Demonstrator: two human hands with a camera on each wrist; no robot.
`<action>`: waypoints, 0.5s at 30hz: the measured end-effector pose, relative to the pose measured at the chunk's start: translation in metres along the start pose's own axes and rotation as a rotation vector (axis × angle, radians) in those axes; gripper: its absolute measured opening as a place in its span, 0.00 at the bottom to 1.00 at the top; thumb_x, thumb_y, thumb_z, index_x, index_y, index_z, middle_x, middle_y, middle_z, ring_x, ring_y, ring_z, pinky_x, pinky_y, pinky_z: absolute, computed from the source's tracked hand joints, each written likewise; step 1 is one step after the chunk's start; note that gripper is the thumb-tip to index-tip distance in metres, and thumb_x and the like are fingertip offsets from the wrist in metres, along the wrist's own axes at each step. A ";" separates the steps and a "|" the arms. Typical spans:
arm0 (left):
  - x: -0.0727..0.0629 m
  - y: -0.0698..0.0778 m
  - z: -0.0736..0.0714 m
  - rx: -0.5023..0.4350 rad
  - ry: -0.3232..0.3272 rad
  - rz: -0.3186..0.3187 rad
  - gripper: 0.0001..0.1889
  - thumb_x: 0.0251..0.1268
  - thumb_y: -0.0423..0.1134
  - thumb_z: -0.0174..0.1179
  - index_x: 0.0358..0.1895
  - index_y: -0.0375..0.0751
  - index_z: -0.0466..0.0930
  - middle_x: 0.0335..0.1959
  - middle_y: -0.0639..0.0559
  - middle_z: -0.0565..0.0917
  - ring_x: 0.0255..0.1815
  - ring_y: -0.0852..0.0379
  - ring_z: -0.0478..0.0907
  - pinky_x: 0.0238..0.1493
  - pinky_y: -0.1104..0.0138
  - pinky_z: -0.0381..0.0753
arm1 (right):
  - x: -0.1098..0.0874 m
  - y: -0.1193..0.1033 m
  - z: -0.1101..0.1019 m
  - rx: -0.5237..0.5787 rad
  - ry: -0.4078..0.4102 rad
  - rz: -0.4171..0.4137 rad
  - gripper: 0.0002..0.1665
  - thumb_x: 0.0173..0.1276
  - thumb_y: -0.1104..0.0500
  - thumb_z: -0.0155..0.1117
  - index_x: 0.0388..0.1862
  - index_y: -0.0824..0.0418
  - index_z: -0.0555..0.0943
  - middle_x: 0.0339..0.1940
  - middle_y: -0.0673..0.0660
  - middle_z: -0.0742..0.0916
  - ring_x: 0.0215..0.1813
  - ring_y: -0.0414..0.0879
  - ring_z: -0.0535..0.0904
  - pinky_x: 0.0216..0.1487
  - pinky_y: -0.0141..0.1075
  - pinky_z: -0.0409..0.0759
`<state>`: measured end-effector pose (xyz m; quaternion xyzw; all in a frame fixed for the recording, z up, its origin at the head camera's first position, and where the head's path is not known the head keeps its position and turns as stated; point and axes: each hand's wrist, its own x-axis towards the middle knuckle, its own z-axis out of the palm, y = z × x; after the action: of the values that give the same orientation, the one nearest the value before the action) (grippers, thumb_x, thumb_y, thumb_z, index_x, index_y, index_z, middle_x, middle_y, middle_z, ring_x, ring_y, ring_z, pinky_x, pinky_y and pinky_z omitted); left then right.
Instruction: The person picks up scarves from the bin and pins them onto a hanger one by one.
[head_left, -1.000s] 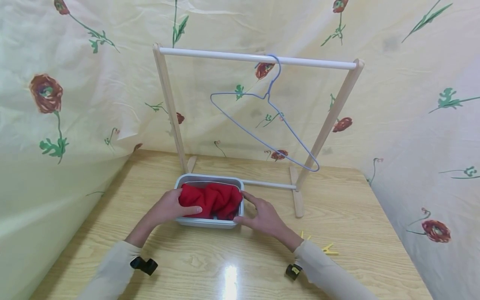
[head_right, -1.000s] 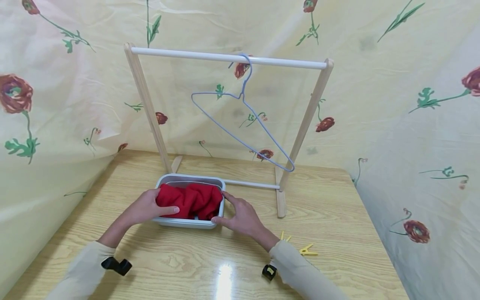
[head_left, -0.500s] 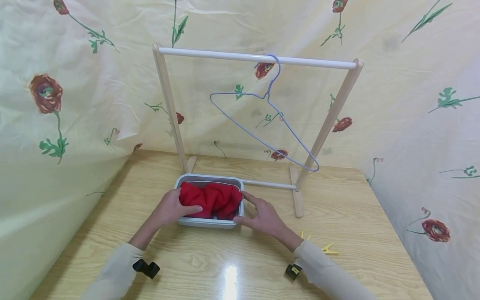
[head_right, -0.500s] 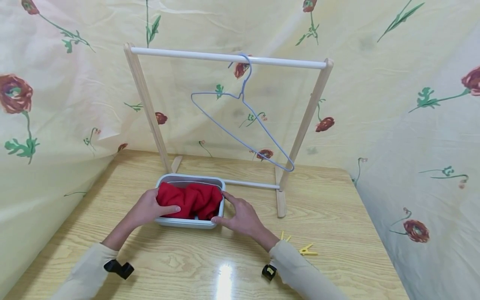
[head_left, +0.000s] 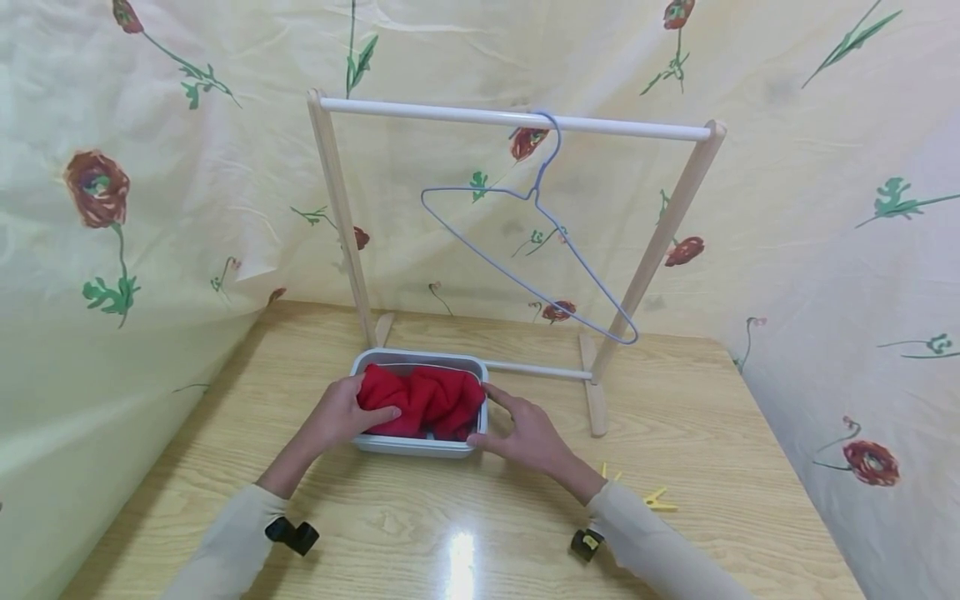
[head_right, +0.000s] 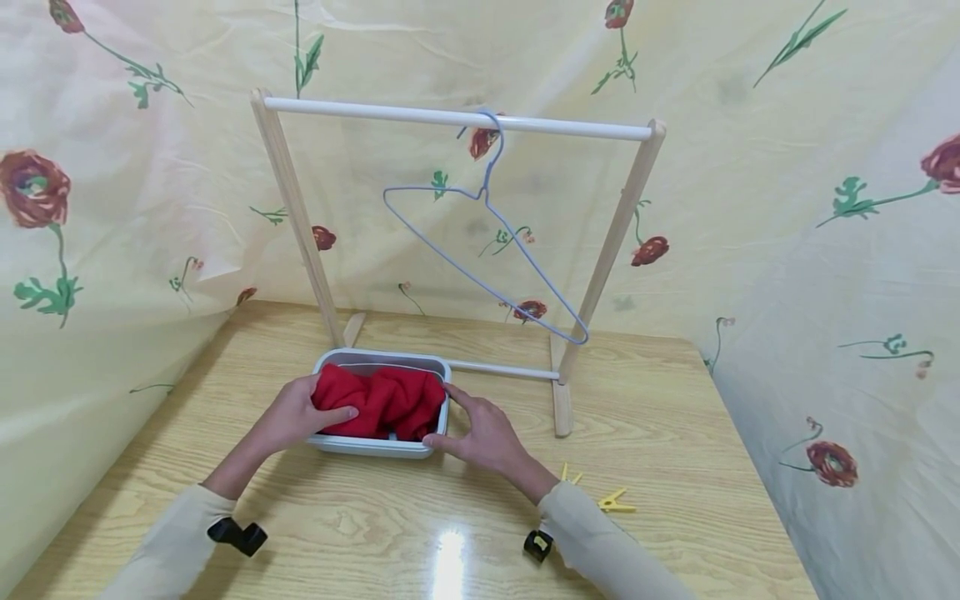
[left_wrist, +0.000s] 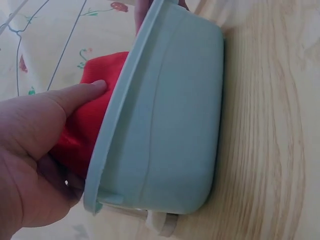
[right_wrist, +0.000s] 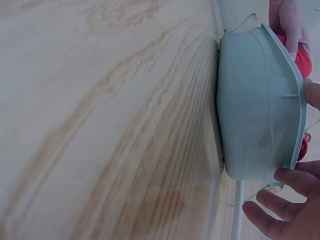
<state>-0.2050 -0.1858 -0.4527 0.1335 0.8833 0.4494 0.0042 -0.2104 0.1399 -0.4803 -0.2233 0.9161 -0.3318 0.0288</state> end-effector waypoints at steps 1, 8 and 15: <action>0.000 0.000 0.000 0.004 0.004 0.007 0.21 0.58 0.41 0.76 0.52 0.41 0.80 0.40 0.52 0.85 0.38 0.55 0.80 0.36 0.66 0.82 | 0.000 0.000 0.000 0.000 0.000 0.000 0.53 0.60 0.29 0.70 0.80 0.48 0.65 0.73 0.55 0.77 0.71 0.57 0.74 0.67 0.56 0.75; -0.002 -0.002 0.000 -0.024 0.012 0.016 0.22 0.60 0.41 0.75 0.55 0.41 0.79 0.43 0.50 0.85 0.41 0.53 0.80 0.39 0.67 0.82 | 0.000 -0.002 -0.001 0.013 -0.002 -0.002 0.54 0.60 0.30 0.70 0.80 0.49 0.66 0.73 0.55 0.78 0.71 0.56 0.75 0.67 0.56 0.75; 0.000 -0.006 0.000 -0.105 0.038 0.009 0.22 0.61 0.43 0.75 0.55 0.43 0.80 0.44 0.51 0.86 0.43 0.53 0.81 0.43 0.66 0.84 | 0.001 0.001 0.000 0.014 0.005 -0.016 0.53 0.60 0.29 0.70 0.80 0.46 0.66 0.73 0.56 0.77 0.71 0.56 0.74 0.66 0.56 0.76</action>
<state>-0.2063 -0.1892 -0.4578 0.1285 0.8577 0.4977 -0.0075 -0.2117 0.1404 -0.4814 -0.2296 0.9119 -0.3392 0.0255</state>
